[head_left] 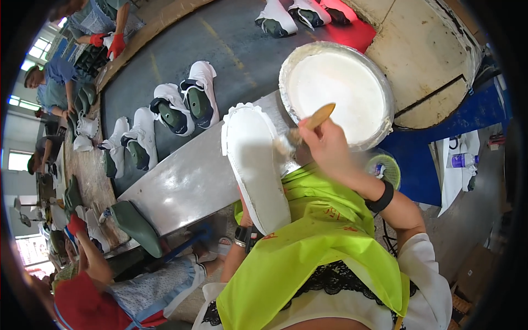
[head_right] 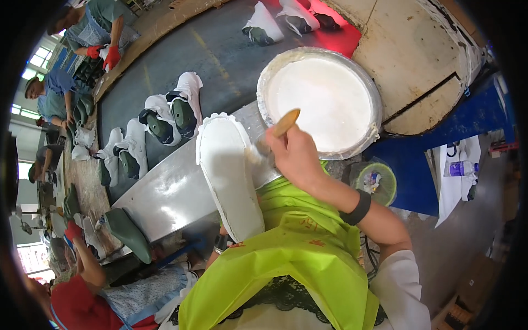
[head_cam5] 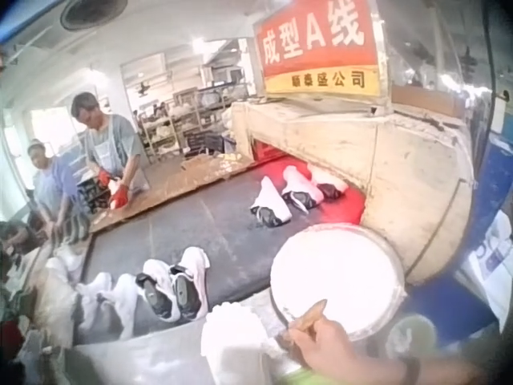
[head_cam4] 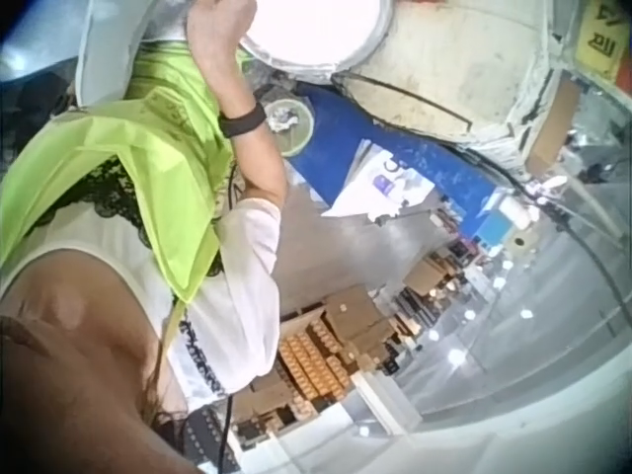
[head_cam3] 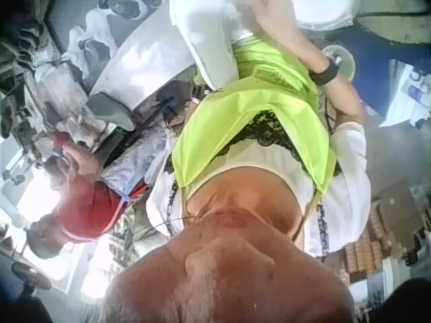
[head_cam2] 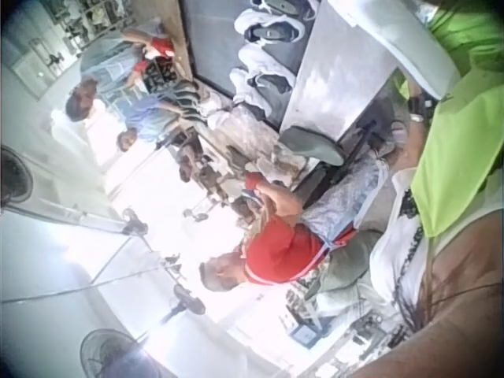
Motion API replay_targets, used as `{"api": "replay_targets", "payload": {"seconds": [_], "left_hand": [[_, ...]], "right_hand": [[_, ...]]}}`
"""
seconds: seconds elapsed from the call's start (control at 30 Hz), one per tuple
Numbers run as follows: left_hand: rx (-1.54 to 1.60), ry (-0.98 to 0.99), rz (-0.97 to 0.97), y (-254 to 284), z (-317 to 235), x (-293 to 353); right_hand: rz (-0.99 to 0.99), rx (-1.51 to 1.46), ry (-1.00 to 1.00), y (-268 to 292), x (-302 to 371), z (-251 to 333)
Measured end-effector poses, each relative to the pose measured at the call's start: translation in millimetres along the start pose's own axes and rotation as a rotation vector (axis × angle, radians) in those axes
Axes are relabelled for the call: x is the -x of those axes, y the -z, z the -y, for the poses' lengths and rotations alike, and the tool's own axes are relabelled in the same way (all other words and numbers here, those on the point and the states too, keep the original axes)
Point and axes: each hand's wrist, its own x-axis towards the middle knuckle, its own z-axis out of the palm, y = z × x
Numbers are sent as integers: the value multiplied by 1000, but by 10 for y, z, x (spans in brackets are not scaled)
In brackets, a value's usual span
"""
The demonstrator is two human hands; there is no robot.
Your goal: Apply adhesive or primer to the bottom of shoe soles using a brush on a manufacturing assembly line.
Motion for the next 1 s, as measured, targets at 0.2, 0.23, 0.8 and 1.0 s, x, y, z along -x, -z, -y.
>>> {"api": "replay_targets", "payload": {"seconds": [0.2,0.23,0.8,1.0], "left_hand": [[-43,-59,19,172,43,240],[-42,-77,18,141,50,212],[-161,-293,119,-379,-714,-26],[-147,-180,366,-1169,-1991,-1698]], "right_hand": [[-92,-106,152,-380,-382,243],[-82,-111,162,-383,-280,281],[-41,125,-43,67,-784,148],[-228,-61,15,725,-568,84]]}}
